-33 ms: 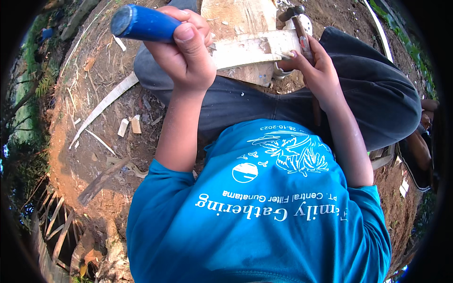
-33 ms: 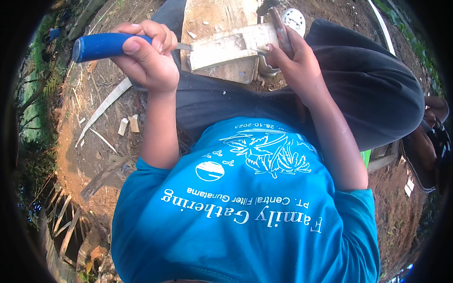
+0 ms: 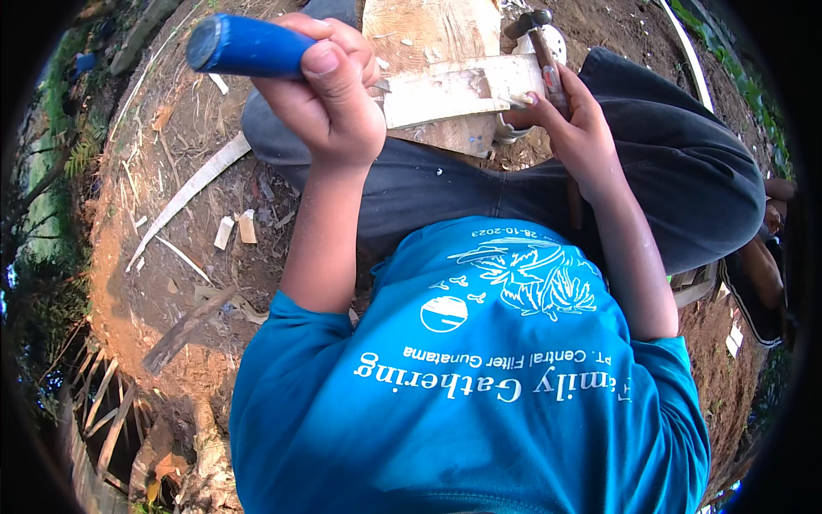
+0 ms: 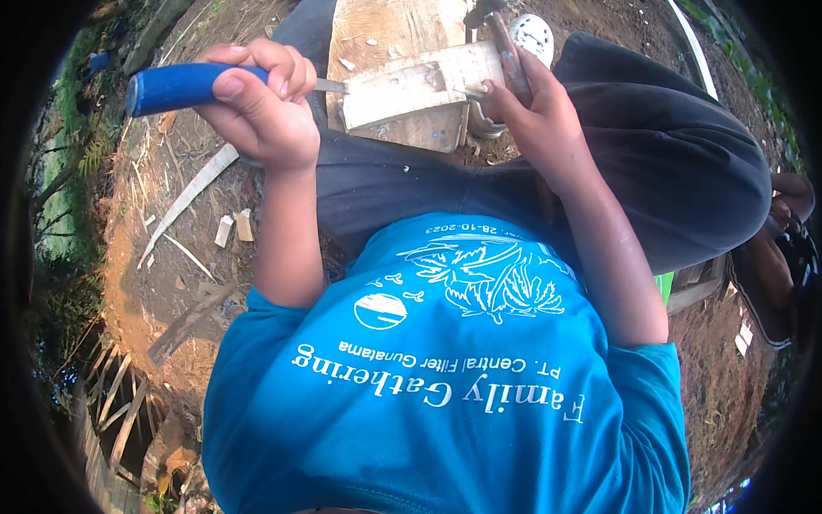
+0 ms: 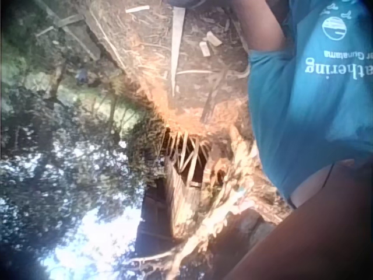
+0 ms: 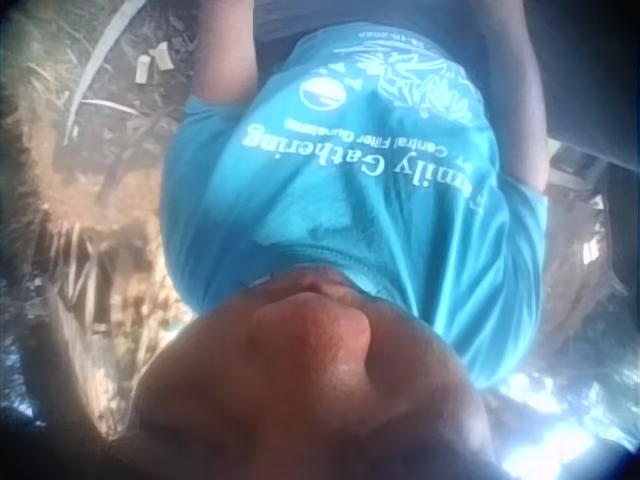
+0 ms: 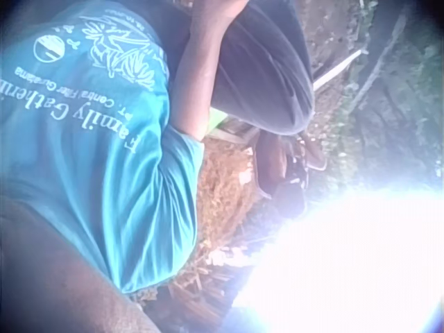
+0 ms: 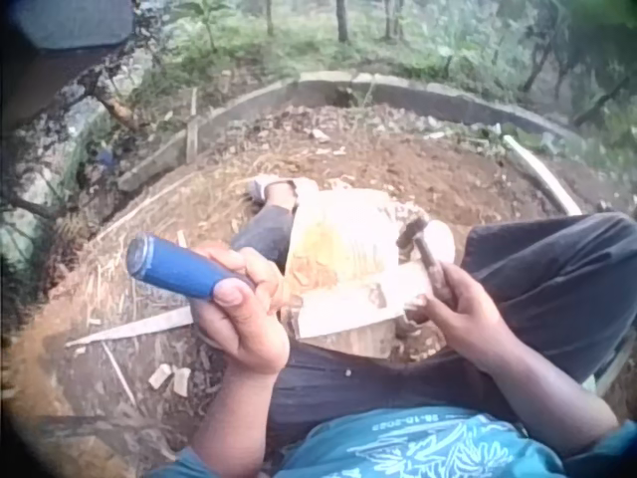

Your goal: The person carves a channel into a piece of wood using a chisel and a hammer while sitting on the ground.

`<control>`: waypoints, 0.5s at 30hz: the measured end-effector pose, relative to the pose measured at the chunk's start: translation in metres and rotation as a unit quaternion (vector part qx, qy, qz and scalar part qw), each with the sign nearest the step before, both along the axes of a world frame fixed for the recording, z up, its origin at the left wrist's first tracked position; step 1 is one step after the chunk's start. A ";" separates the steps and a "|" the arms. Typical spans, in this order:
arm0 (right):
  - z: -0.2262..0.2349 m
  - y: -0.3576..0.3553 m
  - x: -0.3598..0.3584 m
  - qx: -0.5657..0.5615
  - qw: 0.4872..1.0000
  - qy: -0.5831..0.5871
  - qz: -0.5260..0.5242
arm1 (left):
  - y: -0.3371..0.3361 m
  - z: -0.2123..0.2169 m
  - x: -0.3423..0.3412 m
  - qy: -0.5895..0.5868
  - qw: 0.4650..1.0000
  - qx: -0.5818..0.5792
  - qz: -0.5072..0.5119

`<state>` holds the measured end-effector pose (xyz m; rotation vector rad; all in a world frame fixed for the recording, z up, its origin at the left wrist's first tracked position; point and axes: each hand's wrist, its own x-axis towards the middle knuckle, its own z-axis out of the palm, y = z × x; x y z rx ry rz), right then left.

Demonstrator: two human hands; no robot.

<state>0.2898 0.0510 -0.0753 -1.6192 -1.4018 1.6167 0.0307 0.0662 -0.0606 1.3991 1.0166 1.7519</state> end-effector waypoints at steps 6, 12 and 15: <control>0.001 -0.001 -0.001 0.002 1.000 0.006 -0.009 | -0.002 0.003 0.007 -0.033 0.999 -0.023 -0.013; 0.000 -0.002 0.000 0.013 1.000 0.001 -0.006 | 0.002 -0.007 0.013 0.000 1.000 -0.020 -0.018; -0.002 0.000 0.000 0.026 1.000 -0.004 0.001 | 0.004 -0.008 0.020 0.030 0.999 -0.009 -0.016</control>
